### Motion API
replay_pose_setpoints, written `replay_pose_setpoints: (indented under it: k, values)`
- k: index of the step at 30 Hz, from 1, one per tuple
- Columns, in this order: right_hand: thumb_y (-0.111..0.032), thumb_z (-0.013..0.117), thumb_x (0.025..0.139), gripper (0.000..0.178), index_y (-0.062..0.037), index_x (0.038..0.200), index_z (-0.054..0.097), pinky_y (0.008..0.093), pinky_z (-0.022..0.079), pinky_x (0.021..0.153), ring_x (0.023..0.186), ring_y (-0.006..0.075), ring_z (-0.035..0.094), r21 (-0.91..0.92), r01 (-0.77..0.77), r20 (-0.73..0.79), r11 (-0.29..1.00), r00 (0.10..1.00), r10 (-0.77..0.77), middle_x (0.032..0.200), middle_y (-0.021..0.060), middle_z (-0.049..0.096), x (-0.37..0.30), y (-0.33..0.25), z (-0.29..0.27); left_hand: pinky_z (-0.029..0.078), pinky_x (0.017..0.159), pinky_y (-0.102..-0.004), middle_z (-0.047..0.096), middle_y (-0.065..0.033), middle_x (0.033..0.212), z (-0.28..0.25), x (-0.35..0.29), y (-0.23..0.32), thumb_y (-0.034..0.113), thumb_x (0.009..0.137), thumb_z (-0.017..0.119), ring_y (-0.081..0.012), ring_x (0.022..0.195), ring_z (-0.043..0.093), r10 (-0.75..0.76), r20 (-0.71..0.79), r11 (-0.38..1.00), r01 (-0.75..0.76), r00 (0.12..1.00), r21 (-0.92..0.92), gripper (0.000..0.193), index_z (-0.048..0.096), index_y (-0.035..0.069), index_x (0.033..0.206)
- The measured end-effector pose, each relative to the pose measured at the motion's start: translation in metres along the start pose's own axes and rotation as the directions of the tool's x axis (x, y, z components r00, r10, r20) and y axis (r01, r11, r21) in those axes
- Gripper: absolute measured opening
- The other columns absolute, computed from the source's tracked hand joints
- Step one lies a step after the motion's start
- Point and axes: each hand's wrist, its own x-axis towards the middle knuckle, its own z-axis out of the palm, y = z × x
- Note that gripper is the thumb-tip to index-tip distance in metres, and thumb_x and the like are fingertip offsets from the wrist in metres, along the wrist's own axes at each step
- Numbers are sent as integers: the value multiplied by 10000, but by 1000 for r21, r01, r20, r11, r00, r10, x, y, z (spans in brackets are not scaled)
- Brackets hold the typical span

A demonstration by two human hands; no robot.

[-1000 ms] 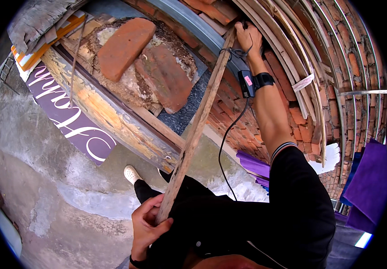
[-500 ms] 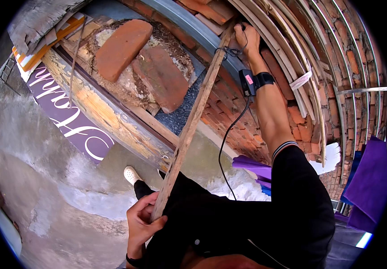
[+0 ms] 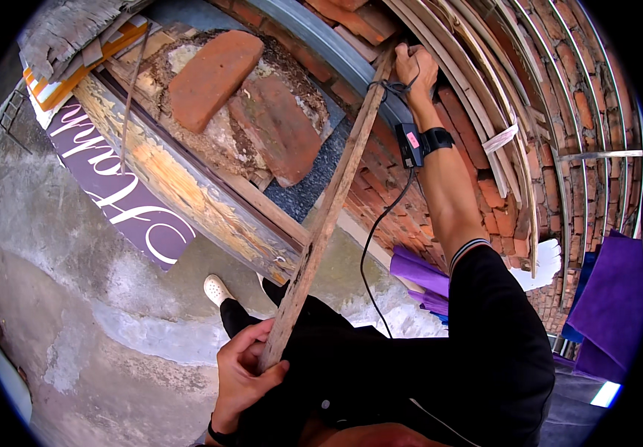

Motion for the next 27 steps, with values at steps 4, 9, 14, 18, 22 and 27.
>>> replay_pose_setpoints:
  k: [4, 9, 14, 18, 22, 27]
  values:
    - [-416, 578, 760, 420, -9, 817, 667, 457, 483, 732, 779, 420, 611, -8, 21, 59, 1000, 998, -20, 785, 253, 632, -2, 3, -3, 381, 563, -173, 601, -56, 899, -1, -2, 0, -128, 679, 645, -50, 678, 522, -33, -12, 999, 33, 999, 15, 567, 475, -84, 1218]
    - [-447, 571, 770, 466, -15, 914, 670, 432, 476, 786, 862, 411, 610, -26, 19, 56, 999, 998, -18, 852, 254, 639, 2, 11, -2, 356, 535, -165, 601, -55, 875, -1, 0, 0, -124, 676, 648, -41, 652, 506, -18, -7, 1000, 18, 1000, 11, 568, 477, -82, 1216]
    - [-449, 564, 759, 502, -37, 1026, 666, 409, 463, 850, 957, 410, 592, 80, -37, 17, 996, 999, 36, 944, 264, 632, 0, 20, 6, 427, 678, -197, 595, -82, 1015, -2, -3, 0, -129, 678, 652, -90, 820, 566, -47, -16, 999, 47, 999, -16, 559, 487, -86, 1211]
    - [-456, 539, 755, 521, -42, 1047, 662, 403, 458, 865, 976, 402, 590, 148, -52, 66, 988, 997, 43, 976, 257, 631, -2, 18, 3, 460, 753, -211, 599, -104, 1084, -6, -4, -1, -136, 677, 647, -117, 907, 600, -41, -17, 999, 41, 999, 12, 566, 483, -92, 1217]
    - [-458, 501, 766, 514, -51, 1031, 671, 402, 455, 868, 963, 396, 596, 134, -2, 60, 991, 998, -6, 962, 253, 633, -2, 15, 1, 459, 747, -211, 605, -118, 1083, -9, -7, -8, -137, 676, 640, -118, 903, 601, -11, -30, 1000, 10, 999, -16, 568, 478, -96, 1219]
    - [-419, 521, 779, 476, -38, 1026, 665, 415, 467, 844, 930, 403, 604, 104, 9, 70, 994, 997, -17, 939, 253, 636, 1, 27, 0, 457, 725, -206, 608, -116, 1078, -11, 2, -8, -136, 676, 635, -107, 877, 598, 13, 20, 999, -13, 1000, -31, 567, 480, -94, 1219]
